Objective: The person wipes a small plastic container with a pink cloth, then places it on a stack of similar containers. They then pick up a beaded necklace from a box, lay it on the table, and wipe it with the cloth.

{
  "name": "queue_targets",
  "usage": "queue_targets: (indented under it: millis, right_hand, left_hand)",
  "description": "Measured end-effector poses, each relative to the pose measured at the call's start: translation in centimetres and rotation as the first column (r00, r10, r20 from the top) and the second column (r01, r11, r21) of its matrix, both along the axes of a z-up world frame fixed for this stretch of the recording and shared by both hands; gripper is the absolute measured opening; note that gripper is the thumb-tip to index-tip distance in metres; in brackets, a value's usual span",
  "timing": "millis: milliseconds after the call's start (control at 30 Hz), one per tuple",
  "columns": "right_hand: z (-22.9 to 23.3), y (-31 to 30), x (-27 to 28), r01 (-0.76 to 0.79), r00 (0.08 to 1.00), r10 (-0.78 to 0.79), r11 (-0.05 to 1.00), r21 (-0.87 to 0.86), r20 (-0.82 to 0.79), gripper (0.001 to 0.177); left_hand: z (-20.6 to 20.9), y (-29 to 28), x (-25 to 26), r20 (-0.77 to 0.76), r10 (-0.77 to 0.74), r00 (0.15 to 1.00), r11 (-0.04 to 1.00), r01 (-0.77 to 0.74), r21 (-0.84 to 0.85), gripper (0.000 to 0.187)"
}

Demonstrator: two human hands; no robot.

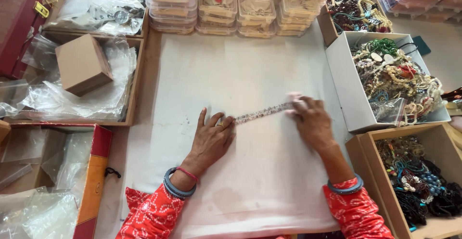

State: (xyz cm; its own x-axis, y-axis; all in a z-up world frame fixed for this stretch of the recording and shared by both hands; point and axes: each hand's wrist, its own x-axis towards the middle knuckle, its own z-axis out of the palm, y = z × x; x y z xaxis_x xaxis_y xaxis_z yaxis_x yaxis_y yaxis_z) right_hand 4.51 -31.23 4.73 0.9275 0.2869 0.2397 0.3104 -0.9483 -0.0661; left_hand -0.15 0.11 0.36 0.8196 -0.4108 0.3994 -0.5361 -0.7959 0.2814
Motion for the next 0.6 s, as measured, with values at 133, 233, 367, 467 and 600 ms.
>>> queue_targets:
  millis: [133,233,367,467,600]
  right_hand:
    - [0.8,1.0,-0.6,0.184,0.983,-0.183,0.982,-0.050,0.008,0.032]
    - [0.5,5.7,-2.2,-0.109,0.986,0.090,0.984,0.138,0.139,0.039]
    - [-0.1,9.3,-3.2,-0.415,0.909,0.413,0.908,0.060,0.051,0.041]
    - [-0.2,7.4,-2.4,-0.364,0.930,0.368,0.925,0.107,-0.014,0.034]
    - [1.0,2.5,-1.3,-0.195,0.981,0.193,0.979,0.063,0.036,0.034]
  left_hand:
    - [-0.1,-0.2,0.1,-0.006,-0.009,1.000,1.000,0.009,0.003,0.033]
    - [-0.1,-0.2,0.1,0.020,-0.006,1.000,1.000,0.005,0.010,0.032]
    - [0.0,-0.2,-0.1,0.000,0.011,1.000,1.000,-0.011,0.006,0.030]
    - [-0.2,0.0,-0.1,0.005,0.018,1.000,1.000,-0.018,-0.009,0.030]
    - [-0.5,-0.1,0.1,0.023,-0.005,1.000,1.000,0.005,-0.015,0.030]
